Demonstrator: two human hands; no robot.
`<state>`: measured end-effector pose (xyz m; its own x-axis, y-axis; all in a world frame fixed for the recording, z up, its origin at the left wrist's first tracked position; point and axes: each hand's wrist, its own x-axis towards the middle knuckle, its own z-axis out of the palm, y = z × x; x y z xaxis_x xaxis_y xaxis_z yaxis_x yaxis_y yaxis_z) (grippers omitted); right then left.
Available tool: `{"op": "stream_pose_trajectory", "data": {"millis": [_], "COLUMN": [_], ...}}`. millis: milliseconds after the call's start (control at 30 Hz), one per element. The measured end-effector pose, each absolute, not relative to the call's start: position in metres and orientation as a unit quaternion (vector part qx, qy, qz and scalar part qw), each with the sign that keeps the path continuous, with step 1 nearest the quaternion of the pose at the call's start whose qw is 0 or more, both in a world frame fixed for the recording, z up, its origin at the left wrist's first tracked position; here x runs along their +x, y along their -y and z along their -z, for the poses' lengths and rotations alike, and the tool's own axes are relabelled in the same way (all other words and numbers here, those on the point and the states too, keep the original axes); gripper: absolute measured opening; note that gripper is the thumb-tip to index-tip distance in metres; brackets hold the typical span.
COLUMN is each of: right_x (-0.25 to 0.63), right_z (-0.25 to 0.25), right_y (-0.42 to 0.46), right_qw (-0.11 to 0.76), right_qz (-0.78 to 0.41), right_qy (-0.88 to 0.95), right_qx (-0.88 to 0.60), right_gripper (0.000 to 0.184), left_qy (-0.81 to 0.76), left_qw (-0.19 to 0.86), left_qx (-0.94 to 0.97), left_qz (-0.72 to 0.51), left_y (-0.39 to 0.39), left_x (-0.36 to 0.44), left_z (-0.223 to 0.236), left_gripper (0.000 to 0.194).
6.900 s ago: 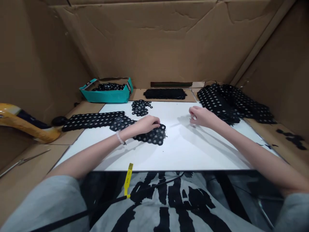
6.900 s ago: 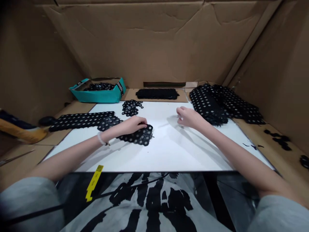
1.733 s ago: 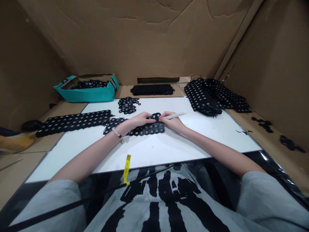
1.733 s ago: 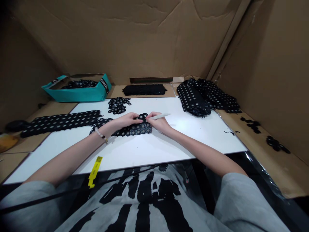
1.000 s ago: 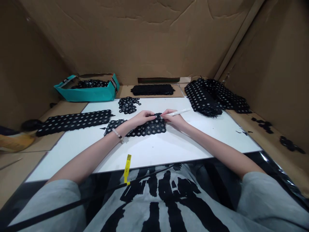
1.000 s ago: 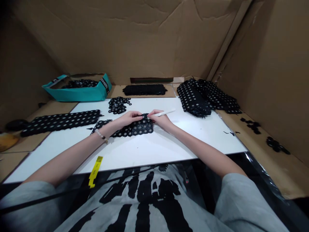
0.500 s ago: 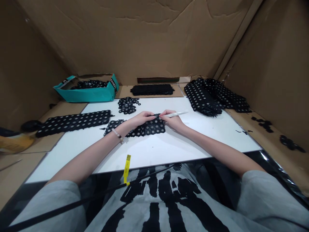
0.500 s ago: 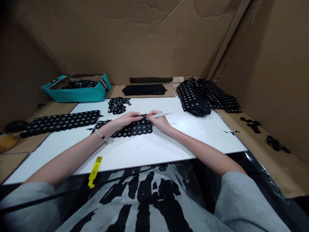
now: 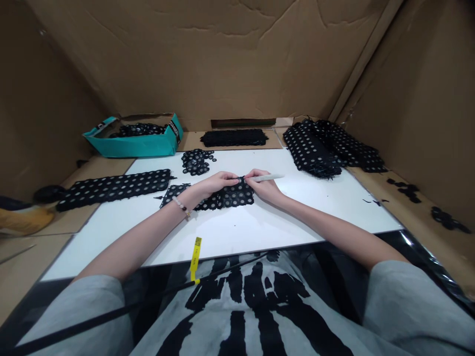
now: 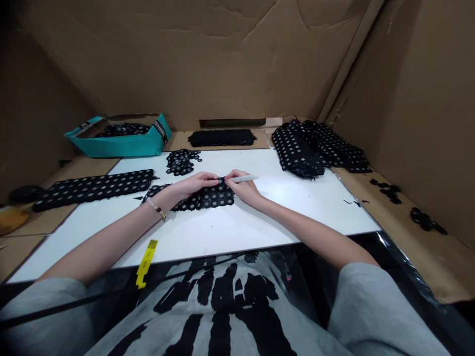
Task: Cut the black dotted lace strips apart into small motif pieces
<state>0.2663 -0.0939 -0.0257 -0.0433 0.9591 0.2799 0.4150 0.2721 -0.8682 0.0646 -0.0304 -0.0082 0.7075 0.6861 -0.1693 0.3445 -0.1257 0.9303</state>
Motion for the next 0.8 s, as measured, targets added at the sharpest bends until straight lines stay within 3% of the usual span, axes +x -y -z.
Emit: {"op": "stream_pose_trajectory", "data": {"millis": [367, 500, 600, 800], "right_x": [0.265, 0.271, 0.278, 0.282], "right_z": [0.024, 0.027, 0.029, 0.028], "right_y": [0.096, 0.091, 0.085, 0.078], "right_qw": [0.459, 0.460, 0.474, 0.490], "right_qz": [-0.282, -0.295, -0.355, -0.547], "right_qy": [0.675, 0.665, 0.626, 0.507], "right_qx": [-0.504, -0.509, -0.507, -0.451], "right_gripper": [0.016, 0.016, 0.016, 0.016], "left_qy": [-0.348, -0.353, -0.369, -0.359], "left_qw": [0.583, 0.481, 0.382, 0.357], "left_qx": [0.727, 0.793, 0.837, 0.848], "left_qz": [-0.105, -0.125, -0.133, -0.158], "left_y": [0.029, 0.025, 0.021, 0.023], "left_x": [0.064, 0.060, 0.056, 0.060], "left_z": [0.002, 0.002, 0.004, 0.010], "left_gripper": [0.044, 0.047, 0.046, 0.042]}}
